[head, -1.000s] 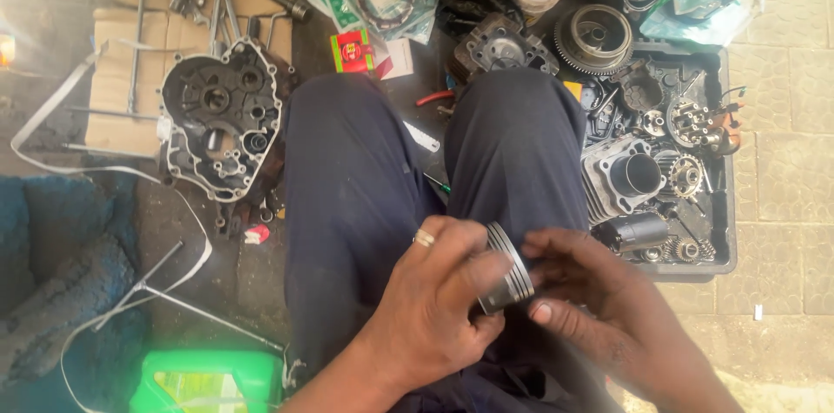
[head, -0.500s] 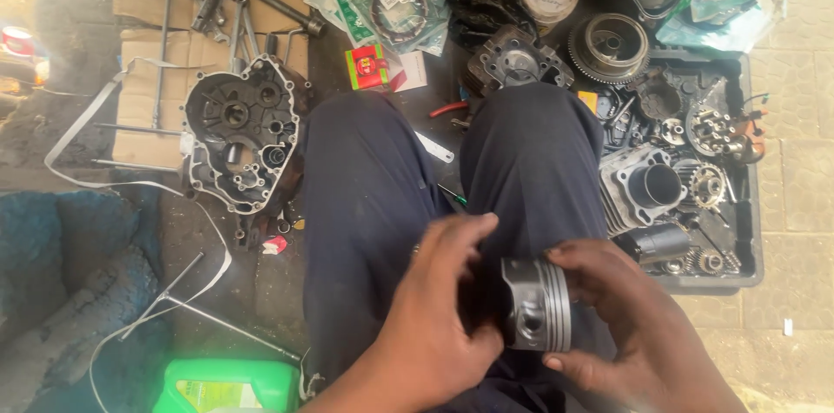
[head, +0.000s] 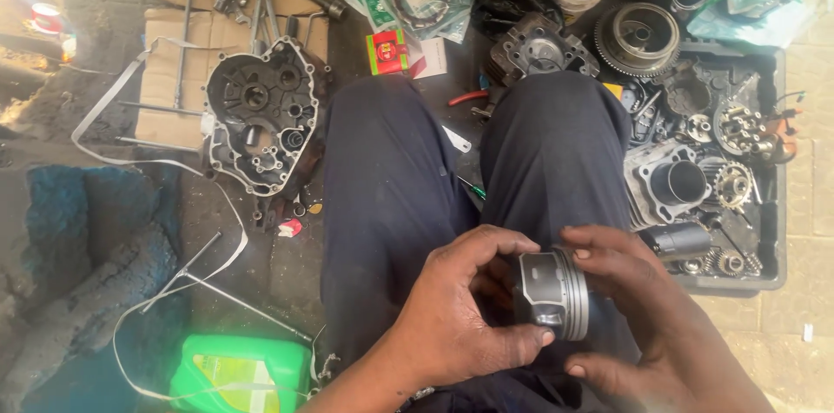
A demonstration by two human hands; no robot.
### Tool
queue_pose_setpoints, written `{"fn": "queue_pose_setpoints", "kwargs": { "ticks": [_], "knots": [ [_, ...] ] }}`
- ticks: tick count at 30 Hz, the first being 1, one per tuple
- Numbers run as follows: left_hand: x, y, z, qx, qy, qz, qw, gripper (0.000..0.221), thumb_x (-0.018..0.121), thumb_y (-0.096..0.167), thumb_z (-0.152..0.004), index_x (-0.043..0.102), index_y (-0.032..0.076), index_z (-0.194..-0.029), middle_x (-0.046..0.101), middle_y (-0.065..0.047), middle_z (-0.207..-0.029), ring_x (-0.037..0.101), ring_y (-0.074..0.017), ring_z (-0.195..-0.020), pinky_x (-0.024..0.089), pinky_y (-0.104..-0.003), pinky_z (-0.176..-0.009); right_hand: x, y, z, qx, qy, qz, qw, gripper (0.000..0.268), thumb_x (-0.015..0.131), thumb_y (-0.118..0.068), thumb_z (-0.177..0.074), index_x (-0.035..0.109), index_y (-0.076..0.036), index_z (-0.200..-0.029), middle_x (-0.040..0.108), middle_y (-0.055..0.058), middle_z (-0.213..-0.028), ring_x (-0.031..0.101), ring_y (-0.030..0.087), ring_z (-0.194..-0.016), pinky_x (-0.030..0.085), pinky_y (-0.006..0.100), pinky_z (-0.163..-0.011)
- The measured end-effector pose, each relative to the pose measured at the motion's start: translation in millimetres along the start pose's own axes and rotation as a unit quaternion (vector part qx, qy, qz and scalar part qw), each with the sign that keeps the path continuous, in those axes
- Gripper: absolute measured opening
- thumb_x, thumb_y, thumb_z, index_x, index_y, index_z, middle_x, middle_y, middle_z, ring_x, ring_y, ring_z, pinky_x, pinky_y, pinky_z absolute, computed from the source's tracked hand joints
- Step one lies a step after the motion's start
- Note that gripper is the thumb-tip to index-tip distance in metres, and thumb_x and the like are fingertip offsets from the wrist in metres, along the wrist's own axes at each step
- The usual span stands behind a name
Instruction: Inspecting and assembling engine piston components, including piston rings.
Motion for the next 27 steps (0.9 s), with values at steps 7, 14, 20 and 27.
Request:
{"fn": "queue_pose_setpoints", "kwargs": {
  "ticks": [7,14,20,27],
  "knots": [
    [4.2,6.5,-1.1,0.039,0.009,-0.096,0.995,0.063,0.086,0.012,-0.068,0.063,0.004,-0.126,0.068,-0.008,-0.119,0.075,-0.0158,-0.098,0.065,-0.029,-0.083,7.0,-5.8,-3.9,0.028,-0.018,-0.006,0.999,0.073,0.085,-0.009,-0.073,0.055,-0.008,-0.14,0.042,0.019,-0.155,0.041,0.035,-0.148,0.033,0.051,-0.118],
    [6.8,10.3,1.6,0.079,0.009,-0.123,0.989,0.061,0.087,0.011,-0.069,0.063,0.006,-0.126,0.066,-0.007,-0.122,0.074,-0.0161,-0.101,0.065,-0.029,-0.085,4.5,9.6,-1.0,0.09,0.027,0.007,0.996,0.071,0.087,-0.01,-0.063,0.061,-0.007,-0.129,0.054,0.015,-0.143,0.054,0.032,-0.137,0.045,0.049,-0.113],
    [9.9,10.3,1.4,0.071,0.004,-0.137,0.988,0.06,0.086,0.012,-0.069,0.064,0.008,-0.124,0.065,-0.006,-0.122,0.074,-0.015,-0.099,0.066,-0.028,-0.083,1.4,8.8,1.8,0.054,0.025,0.059,0.996,0.07,0.085,-0.017,-0.064,0.061,-0.008,-0.129,0.058,0.015,-0.141,0.057,0.031,-0.135,0.044,0.046,-0.111],
    [11.2,12.4,4.3,0.087,0.005,-0.159,0.983,0.06,0.087,0.011,-0.068,0.064,0.009,-0.123,0.066,-0.006,-0.121,0.074,-0.0153,-0.097,0.065,-0.028,-0.081,5.3,11.9,4.2,0.064,0.029,0.028,0.997,0.07,0.082,-0.011,-0.061,0.06,-0.008,-0.127,0.057,0.016,-0.139,0.059,0.031,-0.133,0.046,0.047,-0.11]
  ]
}}
Point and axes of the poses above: each hand's wrist, its own z-axis away from the middle knuckle, its own x-axis out of the palm, y = z × x, the point moved 7 cm from there along -z, towards the middle knuckle
